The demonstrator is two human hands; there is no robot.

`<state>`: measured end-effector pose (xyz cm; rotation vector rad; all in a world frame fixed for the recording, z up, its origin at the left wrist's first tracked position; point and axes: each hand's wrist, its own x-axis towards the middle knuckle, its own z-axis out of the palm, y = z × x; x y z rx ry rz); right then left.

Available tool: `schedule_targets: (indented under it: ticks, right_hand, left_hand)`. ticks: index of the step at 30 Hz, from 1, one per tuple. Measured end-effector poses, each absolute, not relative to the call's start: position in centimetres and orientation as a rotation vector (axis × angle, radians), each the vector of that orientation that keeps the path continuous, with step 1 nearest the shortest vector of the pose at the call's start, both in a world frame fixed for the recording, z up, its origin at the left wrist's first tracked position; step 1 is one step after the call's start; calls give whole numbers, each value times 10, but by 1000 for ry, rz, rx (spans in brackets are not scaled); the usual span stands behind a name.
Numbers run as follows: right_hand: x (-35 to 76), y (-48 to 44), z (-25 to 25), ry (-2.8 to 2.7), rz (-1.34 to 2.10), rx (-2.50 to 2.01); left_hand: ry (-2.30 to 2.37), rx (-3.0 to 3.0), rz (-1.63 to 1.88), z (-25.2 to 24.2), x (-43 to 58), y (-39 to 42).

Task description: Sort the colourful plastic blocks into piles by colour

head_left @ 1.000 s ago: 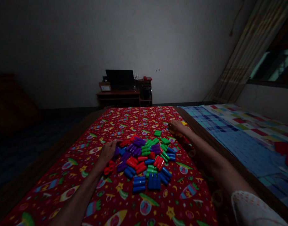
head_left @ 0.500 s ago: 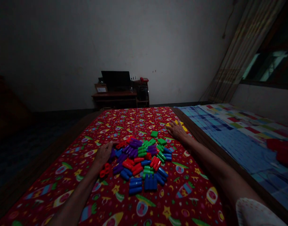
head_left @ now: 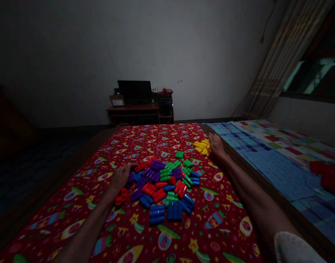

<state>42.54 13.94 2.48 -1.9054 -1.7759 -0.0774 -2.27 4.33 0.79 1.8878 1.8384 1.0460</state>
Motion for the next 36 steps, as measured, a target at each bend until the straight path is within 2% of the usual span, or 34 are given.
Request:
schedule_targets:
  ticks: [5, 13, 17, 23, 28, 36]
  right_hand:
    - [427, 144, 23, -1788, 109, -1905]
    - [384, 130, 40, -2207, 71, -1737]
    - [363, 117, 44, -2224, 78, -1667]
    - [307, 98, 32, -2516, 223, -1306]
    - [294, 106, 34, -2401, 209, -1492]
    - [298, 113, 36, -2331, 215, -1544]
  left_hand:
    - [1828, 1886, 1052, 8, -23, 43]
    - [1814, 1863, 1045, 4, -24, 44]
    - [1801, 1858, 1042, 5, -23, 43]
    - [1792, 1848, 1030, 7, -21, 43]
    - [1746, 1834, 1081, 3, -22, 46]
    - [1753, 1804, 1105, 4, -18, 45]
